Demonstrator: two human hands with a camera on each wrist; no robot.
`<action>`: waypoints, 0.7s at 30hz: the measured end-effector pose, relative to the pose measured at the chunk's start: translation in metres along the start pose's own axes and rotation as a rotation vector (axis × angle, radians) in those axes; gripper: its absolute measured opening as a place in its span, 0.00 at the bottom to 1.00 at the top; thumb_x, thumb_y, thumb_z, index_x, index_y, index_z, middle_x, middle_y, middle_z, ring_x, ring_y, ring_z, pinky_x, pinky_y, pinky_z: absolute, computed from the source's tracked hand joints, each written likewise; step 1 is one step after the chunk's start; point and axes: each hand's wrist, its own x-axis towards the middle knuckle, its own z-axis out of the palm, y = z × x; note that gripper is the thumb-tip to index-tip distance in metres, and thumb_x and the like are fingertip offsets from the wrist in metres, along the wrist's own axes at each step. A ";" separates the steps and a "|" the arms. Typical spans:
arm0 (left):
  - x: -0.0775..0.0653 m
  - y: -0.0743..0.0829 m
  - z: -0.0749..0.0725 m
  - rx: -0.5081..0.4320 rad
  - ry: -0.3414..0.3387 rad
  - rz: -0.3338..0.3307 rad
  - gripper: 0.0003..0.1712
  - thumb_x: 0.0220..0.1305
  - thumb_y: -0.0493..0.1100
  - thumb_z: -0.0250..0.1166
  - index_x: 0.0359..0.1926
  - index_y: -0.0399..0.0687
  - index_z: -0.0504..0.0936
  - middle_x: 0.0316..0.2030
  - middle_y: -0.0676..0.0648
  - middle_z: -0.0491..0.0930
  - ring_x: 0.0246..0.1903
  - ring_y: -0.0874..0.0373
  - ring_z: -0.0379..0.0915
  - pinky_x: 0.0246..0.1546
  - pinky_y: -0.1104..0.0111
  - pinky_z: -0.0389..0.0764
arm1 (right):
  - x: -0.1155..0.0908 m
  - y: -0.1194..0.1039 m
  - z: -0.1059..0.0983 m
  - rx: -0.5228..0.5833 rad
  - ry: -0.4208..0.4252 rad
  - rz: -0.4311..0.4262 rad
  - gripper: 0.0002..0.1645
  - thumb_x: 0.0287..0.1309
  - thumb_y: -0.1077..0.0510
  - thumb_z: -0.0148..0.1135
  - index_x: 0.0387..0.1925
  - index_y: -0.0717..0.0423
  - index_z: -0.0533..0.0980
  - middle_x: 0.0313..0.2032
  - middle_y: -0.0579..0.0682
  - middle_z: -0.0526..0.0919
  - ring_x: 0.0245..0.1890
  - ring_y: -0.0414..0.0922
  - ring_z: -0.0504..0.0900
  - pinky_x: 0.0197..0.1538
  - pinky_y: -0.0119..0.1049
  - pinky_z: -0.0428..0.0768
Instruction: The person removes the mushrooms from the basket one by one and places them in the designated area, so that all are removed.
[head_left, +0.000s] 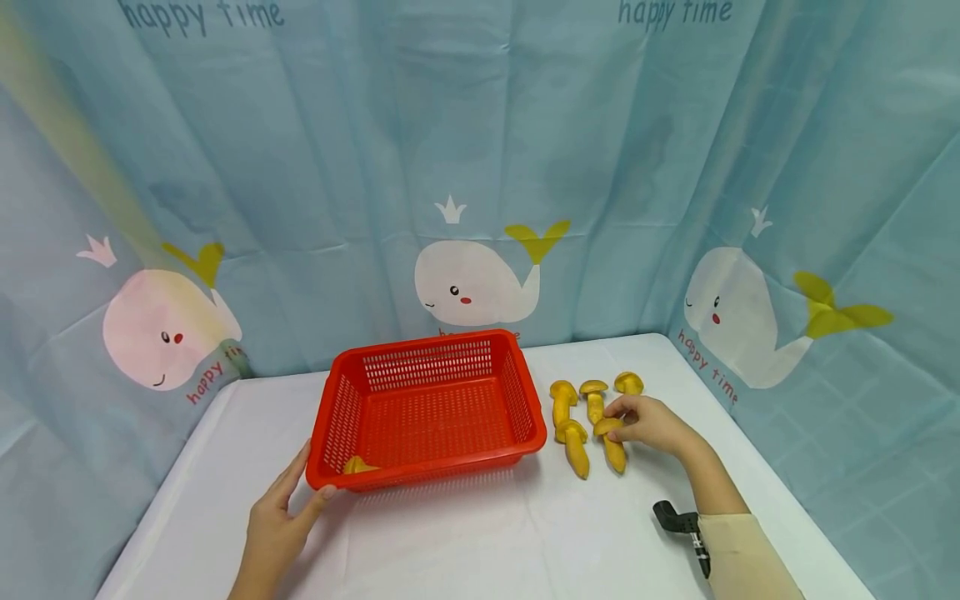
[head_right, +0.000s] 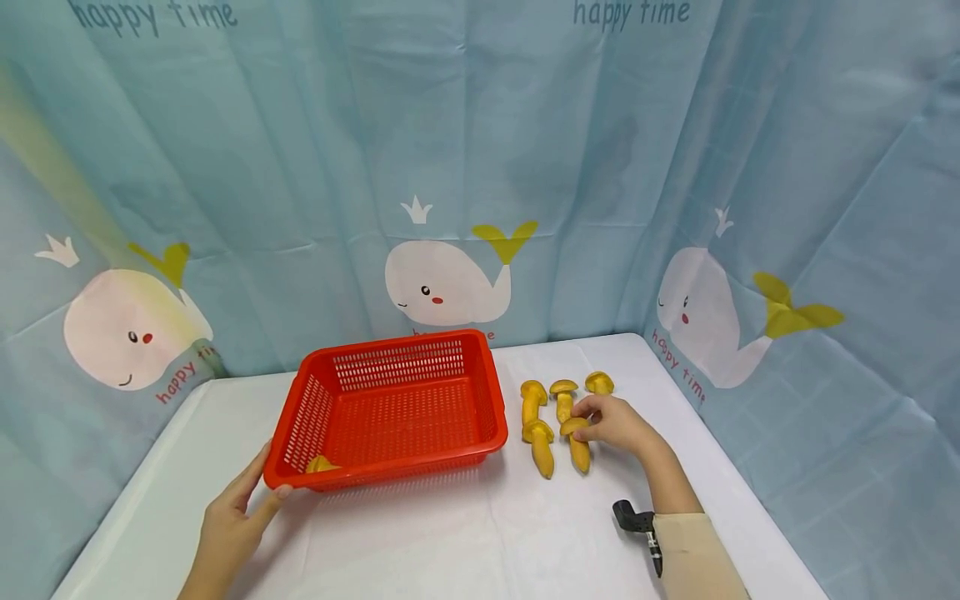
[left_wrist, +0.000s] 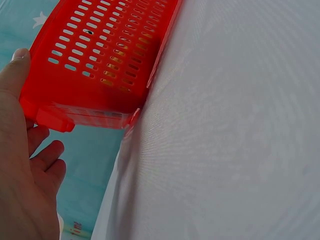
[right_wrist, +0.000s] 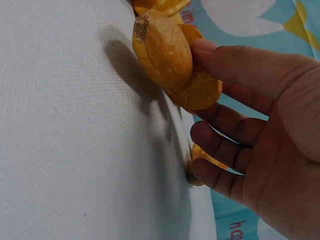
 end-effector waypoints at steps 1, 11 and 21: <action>0.000 0.000 0.000 0.002 -0.001 -0.002 0.50 0.58 0.45 0.78 0.77 0.70 0.63 0.72 0.49 0.70 0.64 0.90 0.55 0.57 0.93 0.58 | 0.000 0.000 0.000 -0.001 -0.004 -0.005 0.19 0.54 0.54 0.78 0.47 0.53 0.83 0.44 0.47 0.85 0.41 0.46 0.76 0.42 0.35 0.78; 0.000 0.000 0.001 -0.004 0.003 -0.004 0.50 0.58 0.45 0.78 0.77 0.71 0.63 0.72 0.48 0.70 0.64 0.90 0.55 0.57 0.93 0.58 | -0.002 -0.005 -0.004 -0.026 -0.002 -0.023 0.20 0.55 0.53 0.77 0.48 0.54 0.84 0.46 0.47 0.86 0.46 0.49 0.77 0.51 0.44 0.77; 0.000 0.000 0.000 -0.001 0.006 -0.002 0.50 0.57 0.45 0.79 0.77 0.70 0.64 0.72 0.48 0.71 0.64 0.90 0.56 0.57 0.94 0.58 | -0.008 -0.017 -0.010 -0.031 0.029 -0.016 0.21 0.58 0.52 0.75 0.51 0.56 0.83 0.52 0.57 0.84 0.54 0.56 0.76 0.53 0.47 0.78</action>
